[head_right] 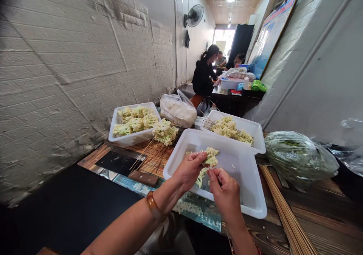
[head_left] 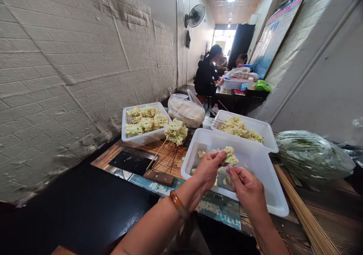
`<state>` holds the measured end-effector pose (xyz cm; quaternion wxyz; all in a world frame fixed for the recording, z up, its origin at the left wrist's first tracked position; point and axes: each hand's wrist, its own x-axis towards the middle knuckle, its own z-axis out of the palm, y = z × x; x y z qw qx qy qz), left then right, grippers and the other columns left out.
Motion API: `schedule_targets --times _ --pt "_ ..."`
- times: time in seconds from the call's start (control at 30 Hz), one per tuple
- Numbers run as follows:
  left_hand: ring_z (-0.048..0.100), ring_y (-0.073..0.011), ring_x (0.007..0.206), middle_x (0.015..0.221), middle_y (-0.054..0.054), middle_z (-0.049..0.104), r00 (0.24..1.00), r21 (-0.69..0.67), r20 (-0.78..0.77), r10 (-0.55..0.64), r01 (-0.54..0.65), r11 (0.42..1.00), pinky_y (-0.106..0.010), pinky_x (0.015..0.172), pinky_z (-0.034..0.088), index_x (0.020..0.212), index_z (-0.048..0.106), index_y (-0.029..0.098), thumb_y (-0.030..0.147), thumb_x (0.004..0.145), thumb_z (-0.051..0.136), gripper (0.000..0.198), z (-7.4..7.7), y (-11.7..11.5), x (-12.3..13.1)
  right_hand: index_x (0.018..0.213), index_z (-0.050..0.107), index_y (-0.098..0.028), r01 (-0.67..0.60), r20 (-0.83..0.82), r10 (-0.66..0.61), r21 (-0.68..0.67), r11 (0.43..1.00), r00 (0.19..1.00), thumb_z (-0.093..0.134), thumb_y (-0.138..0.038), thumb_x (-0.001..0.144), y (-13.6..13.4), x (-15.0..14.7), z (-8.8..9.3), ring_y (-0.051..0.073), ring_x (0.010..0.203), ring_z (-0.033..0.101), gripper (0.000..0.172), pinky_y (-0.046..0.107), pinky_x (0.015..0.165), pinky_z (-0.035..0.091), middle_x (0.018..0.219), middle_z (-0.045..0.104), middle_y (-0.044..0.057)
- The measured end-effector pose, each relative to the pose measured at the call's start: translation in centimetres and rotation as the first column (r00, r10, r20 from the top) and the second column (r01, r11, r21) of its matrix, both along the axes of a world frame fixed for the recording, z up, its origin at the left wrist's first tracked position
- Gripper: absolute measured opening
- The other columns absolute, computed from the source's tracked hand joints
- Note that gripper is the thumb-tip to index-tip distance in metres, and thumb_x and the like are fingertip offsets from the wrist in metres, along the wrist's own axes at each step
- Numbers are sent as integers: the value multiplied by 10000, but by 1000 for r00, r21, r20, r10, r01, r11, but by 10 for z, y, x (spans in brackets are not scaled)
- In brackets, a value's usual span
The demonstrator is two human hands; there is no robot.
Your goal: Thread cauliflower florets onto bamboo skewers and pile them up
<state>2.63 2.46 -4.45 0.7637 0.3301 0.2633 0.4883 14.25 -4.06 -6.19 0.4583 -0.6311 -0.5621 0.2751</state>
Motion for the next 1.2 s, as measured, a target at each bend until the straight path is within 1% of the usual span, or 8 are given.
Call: schedule_targets --times 0.2,0.43,0.57,0.7,0.87,1.0,1.1,1.2 --pt "570 -133 692 715 -63 667 999 3 55 -1 1 1000 -278 750 418 728 723 100 423 595 815 361 1 -4 2 717 622 -185 32 34 -33 11 999 999 500 -524 849 -3 -4 2 127 449 471 384 243 476 365 472 498 -42" --pt "475 -95 583 598 -27 591 1000 75 -7 -21 22 997 -255 634 367 620 674 97 488 613 782 405 -2 -9 5 601 512 -201 33 -15 -33 15 999 999 514 -517 854 0 -3 0 105 440 413 405 244 465 316 472 471 -43" --pt "516 -116 643 685 -48 623 997 80 -45 -68 72 994 -264 676 393 720 692 101 543 632 747 454 1 -4 0 712 588 -185 17 -195 -24 -36 999 980 553 -562 817 2 -4 2 101 414 373 393 241 412 287 470 460 -47" --pt "565 -141 738 814 -70 639 988 86 -150 -25 38 996 -263 682 409 939 692 124 602 712 646 531 5 11 -17 877 634 -154 15 -372 -37 -62 998 927 610 -563 784 3 -4 1 89 392 343 421 231 374 254 471 445 -62" --pt "553 -119 688 790 -52 621 943 210 -322 81 -12 978 -263 690 414 964 664 117 513 779 607 441 11 32 -47 879 655 -160 -25 -339 -8 -93 995 941 612 -538 802 1 9 2 79 401 379 388 217 387 283 497 478 -54" --pt "548 -128 674 750 -46 631 810 383 -582 70 197 902 -260 678 415 905 679 118 388 803 589 302 12 44 -59 836 666 -170 -29 -274 -2 -112 993 962 617 -543 797 -1 21 2 88 425 416 378 220 398 319 528 508 -36" --pt "537 -134 638 716 -41 654 571 463 -811 125 497 734 -251 639 391 828 702 136 253 787 574 178 6 53 -57 840 677 -167 -30 -274 0 -106 994 962 619 -544 796 1 24 -2 92 440 431 383 224 404 330 543 519 -25" --pt "540 -154 642 723 -59 667 337 467 -884 325 672 574 -262 641 383 767 709 148 165 772 540 170 -5 65 -51 936 688 -158 -46 -317 17 -86 995 948 626 -533 796 3 24 -5 98 458 444 405 228 412 343 571 536 -18"
